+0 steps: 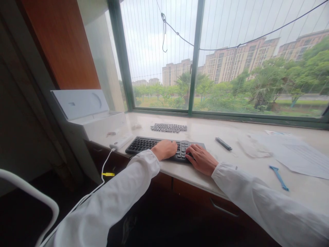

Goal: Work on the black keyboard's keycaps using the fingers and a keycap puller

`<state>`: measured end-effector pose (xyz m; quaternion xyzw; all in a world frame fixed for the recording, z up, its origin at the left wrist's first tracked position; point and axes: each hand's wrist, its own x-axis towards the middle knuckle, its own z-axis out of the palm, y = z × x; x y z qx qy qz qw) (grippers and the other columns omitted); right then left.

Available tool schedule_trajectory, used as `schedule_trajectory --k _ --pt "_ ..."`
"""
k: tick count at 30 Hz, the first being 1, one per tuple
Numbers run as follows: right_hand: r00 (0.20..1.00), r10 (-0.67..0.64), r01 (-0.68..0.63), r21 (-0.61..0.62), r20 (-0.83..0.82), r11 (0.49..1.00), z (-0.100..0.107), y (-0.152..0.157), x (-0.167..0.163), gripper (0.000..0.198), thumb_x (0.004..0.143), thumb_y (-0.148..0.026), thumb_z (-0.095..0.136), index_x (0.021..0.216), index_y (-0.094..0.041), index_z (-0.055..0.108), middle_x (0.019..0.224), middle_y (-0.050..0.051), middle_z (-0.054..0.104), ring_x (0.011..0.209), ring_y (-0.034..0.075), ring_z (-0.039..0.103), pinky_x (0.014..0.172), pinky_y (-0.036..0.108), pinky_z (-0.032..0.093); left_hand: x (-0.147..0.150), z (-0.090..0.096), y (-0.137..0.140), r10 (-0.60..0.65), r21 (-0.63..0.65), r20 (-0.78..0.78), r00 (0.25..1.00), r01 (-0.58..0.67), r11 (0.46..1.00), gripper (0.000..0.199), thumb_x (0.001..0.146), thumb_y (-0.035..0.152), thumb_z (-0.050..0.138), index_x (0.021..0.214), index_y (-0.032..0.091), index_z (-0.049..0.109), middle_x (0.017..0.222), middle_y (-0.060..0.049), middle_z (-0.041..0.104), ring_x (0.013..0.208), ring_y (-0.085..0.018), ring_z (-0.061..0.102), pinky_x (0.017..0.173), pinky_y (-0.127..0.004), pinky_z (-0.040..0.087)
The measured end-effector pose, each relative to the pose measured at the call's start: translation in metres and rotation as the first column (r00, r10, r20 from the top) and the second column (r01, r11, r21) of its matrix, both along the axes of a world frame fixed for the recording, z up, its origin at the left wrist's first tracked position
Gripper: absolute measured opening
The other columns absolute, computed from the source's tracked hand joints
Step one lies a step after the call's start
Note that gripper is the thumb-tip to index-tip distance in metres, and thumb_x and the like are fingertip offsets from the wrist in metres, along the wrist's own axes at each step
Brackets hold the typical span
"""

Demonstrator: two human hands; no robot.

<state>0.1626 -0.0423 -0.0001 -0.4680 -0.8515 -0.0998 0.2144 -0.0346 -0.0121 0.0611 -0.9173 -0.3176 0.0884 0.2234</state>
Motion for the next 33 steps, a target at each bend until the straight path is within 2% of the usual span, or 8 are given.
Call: schedule_trajectory --k 7,12,15,19,24,29,33 --pt "1.000 0.005 -0.004 0.014 -0.002 1.000 -0.002 0.001 0.000 0.018 0.093 -0.032 0.042 0.095 -0.019 0.054 0.095 0.007 0.057 0.092 0.021 0.052 0.084 0.036 0.042 0.004 -0.004 0.000 0.009 -0.001 0.046 0.999 -0.009 1.000 0.028 0.092 0.010 0.032 0.101 0.007 0.058 0.095 -0.015 0.064 0.086 -0.021 0.065 0.071 -0.031 0.048" --pt "1.000 0.020 -0.020 0.031 -0.003 0.999 -0.004 0.002 0.001 0.017 0.093 -0.031 0.042 0.096 -0.019 0.054 0.095 0.007 0.057 0.091 0.022 0.052 0.084 0.037 0.042 -0.002 -0.006 0.005 -0.033 0.014 0.025 0.999 0.033 0.999 0.027 0.092 0.011 0.031 0.101 0.009 0.057 0.094 -0.014 0.065 0.083 -0.022 0.066 0.068 -0.031 0.047" --pt "1.000 0.025 -0.024 0.034 -0.008 0.999 -0.004 0.003 0.001 0.017 0.093 -0.031 0.042 0.096 -0.020 0.054 0.095 0.008 0.057 0.091 0.022 0.052 0.083 0.038 0.043 -0.011 -0.005 0.012 -0.076 0.027 0.029 0.997 0.076 0.997 0.022 0.092 0.015 0.037 0.101 0.011 0.057 0.093 -0.011 0.065 0.080 -0.021 0.065 0.065 -0.029 0.046" --pt "1.000 0.030 -0.030 0.037 -0.006 0.999 -0.004 0.002 0.000 0.016 0.093 -0.031 0.042 0.097 -0.020 0.054 0.095 0.008 0.057 0.092 0.023 0.052 0.084 0.039 0.043 -0.025 -0.005 0.022 -0.058 -0.012 0.104 0.993 0.059 0.998 0.017 0.091 0.026 0.046 0.098 0.018 0.060 0.094 -0.007 0.066 0.077 -0.018 0.065 0.067 -0.027 0.044" --pt "0.999 0.031 -0.031 0.035 -0.009 0.999 -0.004 0.002 0.000 0.016 0.092 -0.030 0.042 0.096 -0.020 0.054 0.095 0.008 0.057 0.092 0.022 0.052 0.084 0.039 0.043 -0.031 -0.007 0.022 -0.071 -0.039 0.156 0.985 0.078 0.996 0.017 0.089 0.025 0.050 0.095 0.023 0.066 0.095 -0.005 0.067 0.081 -0.018 0.064 0.068 -0.026 0.043" --pt "0.999 0.030 -0.030 0.029 -0.013 0.999 -0.005 0.003 0.001 0.016 0.093 -0.031 0.041 0.096 -0.020 0.053 0.096 0.008 0.057 0.092 0.022 0.052 0.084 0.039 0.043 -0.028 -0.009 0.017 -0.072 -0.020 0.164 0.984 0.076 0.997 0.017 0.088 0.021 0.051 0.091 0.019 0.067 0.093 -0.007 0.067 0.080 -0.018 0.064 0.065 -0.026 0.044" --pt "0.999 0.031 -0.031 0.030 -0.010 0.999 -0.005 0.003 0.001 0.016 0.093 -0.031 0.041 0.096 -0.020 0.053 0.096 0.008 0.057 0.092 0.022 0.052 0.084 0.039 0.043 -0.026 -0.012 0.016 -0.077 0.030 0.126 0.989 0.074 0.997 0.017 0.087 0.014 0.048 0.095 0.014 0.063 0.093 -0.011 0.065 0.077 -0.019 0.065 0.064 -0.027 0.046"
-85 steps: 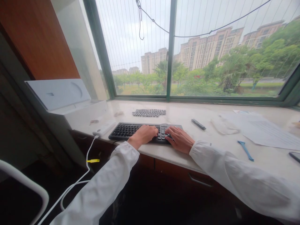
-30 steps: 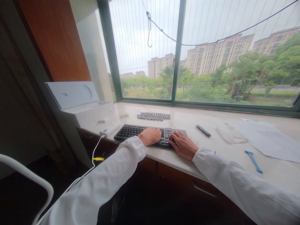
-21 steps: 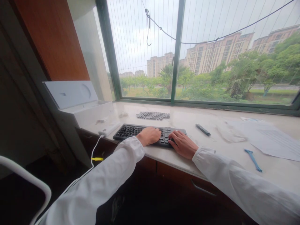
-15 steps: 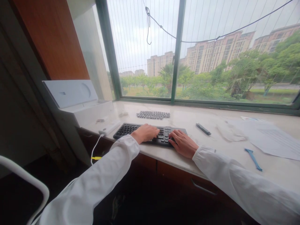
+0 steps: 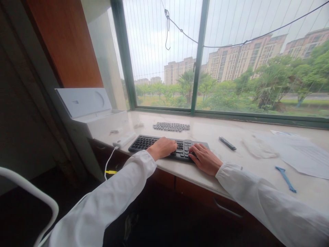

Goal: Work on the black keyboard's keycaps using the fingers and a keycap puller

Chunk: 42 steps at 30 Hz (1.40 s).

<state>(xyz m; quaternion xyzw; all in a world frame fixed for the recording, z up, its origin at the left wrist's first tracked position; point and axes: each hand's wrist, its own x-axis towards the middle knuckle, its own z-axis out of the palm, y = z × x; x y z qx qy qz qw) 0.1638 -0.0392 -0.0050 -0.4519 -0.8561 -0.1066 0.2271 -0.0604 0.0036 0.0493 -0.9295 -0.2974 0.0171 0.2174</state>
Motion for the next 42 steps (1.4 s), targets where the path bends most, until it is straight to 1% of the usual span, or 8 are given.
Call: schedule_trajectory --k 4,11,17,23,27,32,36,42 --pt "1.000 -0.001 0.001 0.002 0.003 1.000 0.0005 -0.0005 -0.0010 0.016 0.093 -0.031 0.042 0.095 -0.020 0.053 0.095 0.007 0.057 0.091 0.022 0.052 0.084 0.039 0.043 0.0018 -0.0026 -0.0017 0.023 0.044 -0.044 0.999 -0.021 0.999 0.022 0.086 0.008 0.042 0.100 0.010 0.058 0.094 -0.013 0.063 0.076 -0.020 0.065 0.064 -0.029 0.047" --pt "1.000 0.006 -0.006 0.007 0.007 1.000 0.0000 0.0003 -0.0011 0.016 0.093 -0.031 0.041 0.096 -0.021 0.053 0.095 0.008 0.057 0.091 0.023 0.052 0.083 0.039 0.043 0.0037 -0.0034 -0.0047 0.015 0.064 -0.100 0.995 -0.009 0.998 0.027 0.088 0.008 0.032 0.104 0.008 0.055 0.095 -0.014 0.061 0.073 -0.022 0.065 0.061 -0.033 0.048" --pt "1.000 -0.012 0.012 -0.004 0.017 1.000 -0.0009 0.0008 -0.0007 0.018 0.093 -0.032 0.040 0.098 -0.021 0.054 0.097 0.008 0.057 0.092 0.023 0.052 0.084 0.039 0.043 0.0024 -0.0008 -0.0015 0.025 0.006 -0.113 0.993 -0.024 1.000 0.025 0.088 0.008 0.034 0.104 0.009 0.053 0.096 -0.014 0.061 0.075 -0.022 0.064 0.063 -0.034 0.049" --pt "1.000 -0.008 0.008 -0.006 -0.006 1.000 0.0010 -0.0006 -0.0008 0.022 0.093 -0.033 0.040 0.100 -0.020 0.056 0.099 0.009 0.059 0.093 0.023 0.053 0.085 0.040 0.044 -0.0002 -0.0001 0.0003 0.045 -0.041 -0.084 0.995 -0.049 0.998 0.025 0.091 0.012 0.031 0.104 0.010 0.053 0.099 -0.014 0.060 0.076 -0.020 0.064 0.068 -0.034 0.048" --pt "0.999 0.043 -0.042 0.024 -0.024 0.999 0.0028 -0.0026 -0.0018 0.030 0.093 -0.037 0.038 0.113 -0.024 0.057 0.108 0.009 0.059 0.097 0.023 0.054 0.086 0.042 0.044 -0.0003 0.0004 -0.0004 0.058 -0.067 -0.071 0.996 -0.062 0.996 0.026 0.092 0.014 0.031 0.107 0.011 0.052 0.102 -0.014 0.060 0.075 -0.019 0.063 0.068 -0.033 0.047" --pt "0.996 0.083 -0.084 0.025 0.025 0.996 0.0026 -0.0043 -0.0031 0.036 0.093 -0.041 0.040 0.122 -0.030 0.058 0.117 0.009 0.056 0.102 0.024 0.054 0.089 0.043 0.043 -0.0012 -0.0010 -0.0014 0.053 -0.052 -0.078 0.996 -0.058 0.997 0.026 0.092 0.013 0.032 0.108 0.010 0.052 0.101 -0.014 0.059 0.077 -0.019 0.062 0.069 -0.033 0.047" --pt "0.996 0.081 -0.082 0.016 0.032 0.997 0.0038 -0.0054 -0.0033 0.036 0.093 -0.042 0.040 0.122 -0.031 0.058 0.117 0.009 0.056 0.102 0.023 0.054 0.089 0.042 0.042 -0.0015 -0.0030 -0.0008 0.048 -0.048 -0.088 0.995 -0.053 0.997 0.027 0.092 0.012 0.030 0.108 0.011 0.051 0.102 -0.014 0.058 0.078 -0.021 0.062 0.069 -0.035 0.047" --pt "0.995 0.091 -0.091 0.008 0.037 0.996 0.0062 -0.0060 -0.0072 0.036 0.092 -0.045 0.041 0.118 -0.030 0.061 0.110 0.009 0.058 0.098 0.022 0.055 0.088 0.041 0.041 0.0014 -0.0008 0.0000 0.041 -0.021 -0.088 0.995 -0.043 0.999 0.024 0.091 0.010 0.032 0.105 0.010 0.051 0.100 -0.014 0.059 0.080 -0.021 0.063 0.068 -0.032 0.047"
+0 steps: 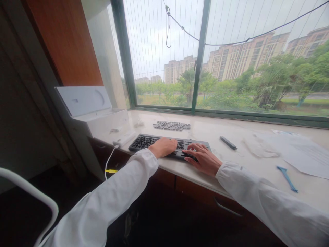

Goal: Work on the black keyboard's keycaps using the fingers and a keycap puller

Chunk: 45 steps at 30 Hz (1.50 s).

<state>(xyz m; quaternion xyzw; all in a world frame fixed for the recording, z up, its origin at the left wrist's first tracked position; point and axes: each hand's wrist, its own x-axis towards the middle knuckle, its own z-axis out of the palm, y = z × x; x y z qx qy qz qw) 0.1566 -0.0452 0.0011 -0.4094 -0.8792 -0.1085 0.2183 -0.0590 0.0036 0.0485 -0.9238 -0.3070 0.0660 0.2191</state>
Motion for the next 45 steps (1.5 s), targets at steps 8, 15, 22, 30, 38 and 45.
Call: schedule_trajectory --k 8,15,22,30,38,45 --pt "0.999 -0.023 0.024 0.042 -0.036 0.999 0.000 0.000 -0.004 0.035 0.093 -0.040 0.040 0.122 -0.025 0.055 0.112 0.009 0.060 0.101 0.022 0.054 0.089 0.040 0.038 -0.011 0.002 0.001 0.020 -0.006 0.114 0.993 -0.019 1.000 0.021 0.091 0.011 0.037 0.105 0.016 0.052 0.101 -0.009 0.061 0.082 -0.019 0.064 0.068 -0.029 0.047" --pt "0.999 -0.037 0.039 0.052 -0.040 0.998 -0.001 0.000 -0.003 0.037 0.093 -0.040 0.039 0.124 -0.026 0.054 0.113 0.010 0.059 0.101 0.023 0.055 0.089 0.041 0.038 -0.009 -0.002 -0.003 0.043 -0.060 0.260 0.965 -0.028 0.998 0.025 0.093 0.029 0.041 0.111 0.025 0.059 0.107 -0.005 0.063 0.089 -0.017 0.063 0.069 -0.025 0.045" --pt "0.998 -0.063 0.063 0.004 -0.008 0.998 -0.004 0.000 -0.002 0.041 0.091 -0.046 0.042 0.123 -0.022 0.050 0.114 0.012 0.058 0.104 0.025 0.053 0.089 0.043 0.039 0.012 0.003 -0.001 0.049 -0.104 0.216 0.975 -0.027 0.994 0.019 0.087 0.032 0.053 0.094 0.026 0.069 0.091 -0.005 0.069 0.086 -0.021 0.064 0.069 -0.028 0.046" --pt "0.998 -0.064 0.064 0.003 -0.009 0.998 -0.004 0.000 -0.001 0.040 0.090 -0.048 0.043 0.119 -0.021 0.053 0.113 0.012 0.057 0.105 0.026 0.052 0.089 0.044 0.039 0.021 0.004 -0.003 -0.043 -0.033 0.096 0.994 0.046 0.998 0.018 0.086 0.016 0.048 0.088 0.013 0.066 0.087 -0.014 0.068 0.081 -0.021 0.065 0.072 -0.030 0.047" --pt "0.996 -0.081 0.082 0.020 -0.026 0.996 0.006 -0.002 0.000 0.041 0.091 -0.048 0.042 0.121 -0.021 0.051 0.112 0.010 0.059 0.104 0.024 0.053 0.090 0.040 0.037 0.022 0.005 -0.003 -0.055 -0.010 0.084 0.995 0.056 0.998 0.012 0.083 0.016 0.051 0.089 0.013 0.061 0.088 -0.011 0.067 0.079 -0.024 0.065 0.067 -0.032 0.048" --pt "0.762 -0.633 0.643 0.039 -0.140 0.765 0.050 0.032 0.088 0.042 0.089 -0.053 0.040 0.102 -0.017 0.057 0.101 0.013 0.062 0.092 0.026 0.057 0.081 0.041 0.039 0.020 0.001 -0.004 -0.099 0.040 0.026 0.995 0.098 0.994 0.024 0.082 0.004 0.039 0.099 0.010 0.055 0.092 -0.012 0.063 0.074 -0.021 0.064 0.066 -0.032 0.047"
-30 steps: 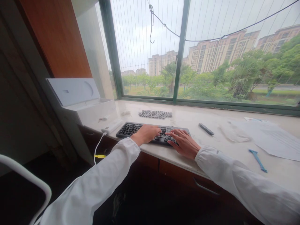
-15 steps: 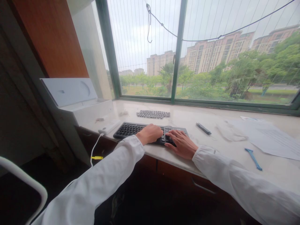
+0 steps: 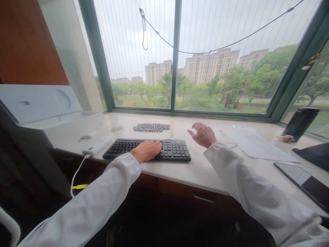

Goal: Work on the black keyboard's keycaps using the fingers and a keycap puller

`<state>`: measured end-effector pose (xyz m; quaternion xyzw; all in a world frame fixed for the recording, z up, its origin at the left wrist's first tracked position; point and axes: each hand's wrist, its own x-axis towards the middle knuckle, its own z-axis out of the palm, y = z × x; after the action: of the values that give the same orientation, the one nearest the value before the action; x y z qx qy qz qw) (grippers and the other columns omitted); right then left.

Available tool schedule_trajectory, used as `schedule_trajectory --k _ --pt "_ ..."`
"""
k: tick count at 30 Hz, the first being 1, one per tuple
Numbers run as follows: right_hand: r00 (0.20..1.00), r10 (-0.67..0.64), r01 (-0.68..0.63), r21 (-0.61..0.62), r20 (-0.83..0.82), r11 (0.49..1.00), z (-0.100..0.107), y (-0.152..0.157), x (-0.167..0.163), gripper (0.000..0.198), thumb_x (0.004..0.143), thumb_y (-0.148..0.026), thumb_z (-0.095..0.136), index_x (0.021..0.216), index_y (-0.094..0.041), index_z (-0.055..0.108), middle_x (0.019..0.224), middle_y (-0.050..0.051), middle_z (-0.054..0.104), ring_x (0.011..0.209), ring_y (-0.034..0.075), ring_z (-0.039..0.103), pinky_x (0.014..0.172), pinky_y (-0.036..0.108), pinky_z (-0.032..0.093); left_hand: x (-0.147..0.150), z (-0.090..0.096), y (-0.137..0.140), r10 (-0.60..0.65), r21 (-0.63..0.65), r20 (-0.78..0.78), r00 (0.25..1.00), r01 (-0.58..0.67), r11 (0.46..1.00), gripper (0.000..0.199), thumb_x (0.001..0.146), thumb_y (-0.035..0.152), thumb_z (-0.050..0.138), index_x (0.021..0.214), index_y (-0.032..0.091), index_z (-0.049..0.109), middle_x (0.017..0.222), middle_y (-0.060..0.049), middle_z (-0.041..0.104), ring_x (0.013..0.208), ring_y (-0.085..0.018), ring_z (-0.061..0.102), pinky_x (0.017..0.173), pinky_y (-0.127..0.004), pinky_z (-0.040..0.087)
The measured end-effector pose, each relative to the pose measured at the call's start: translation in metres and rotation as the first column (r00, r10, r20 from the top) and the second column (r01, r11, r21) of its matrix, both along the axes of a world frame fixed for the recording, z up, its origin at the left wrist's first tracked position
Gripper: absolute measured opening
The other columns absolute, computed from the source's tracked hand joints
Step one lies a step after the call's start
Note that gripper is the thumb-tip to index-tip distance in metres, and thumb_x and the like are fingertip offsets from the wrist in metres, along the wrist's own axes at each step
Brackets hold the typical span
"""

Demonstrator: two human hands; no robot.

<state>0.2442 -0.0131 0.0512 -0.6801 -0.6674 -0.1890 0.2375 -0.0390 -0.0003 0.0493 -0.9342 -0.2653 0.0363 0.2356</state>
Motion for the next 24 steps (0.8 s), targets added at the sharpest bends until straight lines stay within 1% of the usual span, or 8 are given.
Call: schedule_trajectory --k 3,8,10,13,16,18,21,24 --pt "0.966 -0.257 0.254 -0.204 0.013 0.946 -0.012 0.016 0.044 0.055 0.081 -0.060 0.047 0.105 -0.012 0.057 0.107 0.020 0.060 0.098 0.030 0.057 0.078 0.041 0.041 0.000 -0.002 -0.002 0.002 0.002 -0.023 1.000 -0.002 1.000 0.027 0.085 0.003 0.032 0.101 0.010 0.053 0.094 -0.012 0.061 0.072 -0.020 0.063 0.066 -0.032 0.047" --pt "0.947 -0.319 0.281 -0.538 0.024 0.795 -0.041 0.032 0.071 0.041 0.082 -0.048 0.052 0.104 -0.014 0.060 0.113 0.019 0.060 0.101 0.030 0.058 0.074 0.039 0.044 -0.002 -0.003 -0.005 0.035 -0.002 0.002 0.999 -0.035 0.999 0.026 0.090 0.007 0.028 0.102 0.011 0.051 0.096 -0.011 0.059 0.072 -0.019 0.063 0.066 -0.032 0.047" --pt "0.932 -0.361 0.321 -0.538 0.033 0.779 -0.041 0.033 0.072 0.036 0.083 -0.038 0.052 0.108 -0.013 0.059 0.114 0.020 0.060 0.100 0.031 0.058 0.074 0.039 0.044 -0.007 -0.003 -0.006 0.051 0.004 0.079 0.996 -0.051 0.999 0.026 0.092 0.009 0.027 0.105 0.012 0.049 0.096 -0.011 0.059 0.072 -0.018 0.063 0.066 -0.031 0.047" --pt "0.925 -0.379 0.340 -0.430 -0.006 0.837 -0.025 0.030 0.063 0.039 0.086 -0.037 0.046 0.114 -0.012 0.056 0.110 0.022 0.062 0.094 0.031 0.060 0.071 0.038 0.044 -0.020 -0.001 -0.011 0.108 0.015 0.252 0.962 -0.115 0.993 0.027 0.094 0.013 0.025 0.110 0.016 0.048 0.099 -0.009 0.059 0.071 -0.017 0.062 0.062 -0.028 0.045" --pt "0.986 -0.108 0.069 -0.278 -0.126 0.958 0.000 0.020 0.036 0.038 0.087 -0.044 0.043 0.108 -0.017 0.060 0.094 0.014 0.068 0.083 0.025 0.062 0.069 0.034 0.043 -0.034 -0.006 -0.018 0.219 -0.049 0.461 0.860 -0.222 0.974 0.027 0.096 0.020 0.025 0.112 0.021 0.048 0.104 -0.007 0.058 0.072 -0.016 0.063 0.061 -0.026 0.045" --pt "0.966 0.156 -0.203 -0.230 -0.206 0.952 0.015 0.011 0.007 0.038 0.086 -0.049 0.046 0.100 -0.021 0.065 0.083 0.007 0.070 0.077 0.021 0.062 0.069 0.030 0.042 -0.040 -0.014 -0.022 0.299 -0.127 0.601 0.741 -0.280 0.951 0.028 0.097 0.029 0.026 0.117 0.023 0.046 0.109 -0.007 0.058 0.076 -0.015 0.063 0.061 -0.026 0.045" --pt "0.845 0.389 -0.489 -0.233 -0.367 0.841 0.030 0.001 -0.042 0.045 0.081 -0.058 0.050 0.094 -0.019 0.068 0.077 0.006 0.070 0.069 0.017 0.060 0.062 0.028 0.041 -0.041 -0.030 -0.026 0.372 -0.232 0.755 0.540 -0.311 0.922 0.035 0.096 0.040 0.029 0.126 0.026 0.041 0.118 -0.006 0.056 0.084 -0.017 0.063 0.064 -0.026 0.047" --pt "0.723 0.414 -0.647 -0.330 -0.554 0.688 0.039 0.001 -0.081 0.050 0.073 -0.061 0.060 0.095 -0.016 0.064 0.074 0.007 0.070 0.057 0.013 0.055 0.052 0.025 0.039 -0.038 -0.044 -0.028 0.365 -0.284 0.817 0.447 -0.239 0.929 0.049 0.092 0.050 0.036 0.136 0.028 0.034 0.122 -0.007 0.056 0.091 -0.019 0.063 0.069 -0.027 0.048"
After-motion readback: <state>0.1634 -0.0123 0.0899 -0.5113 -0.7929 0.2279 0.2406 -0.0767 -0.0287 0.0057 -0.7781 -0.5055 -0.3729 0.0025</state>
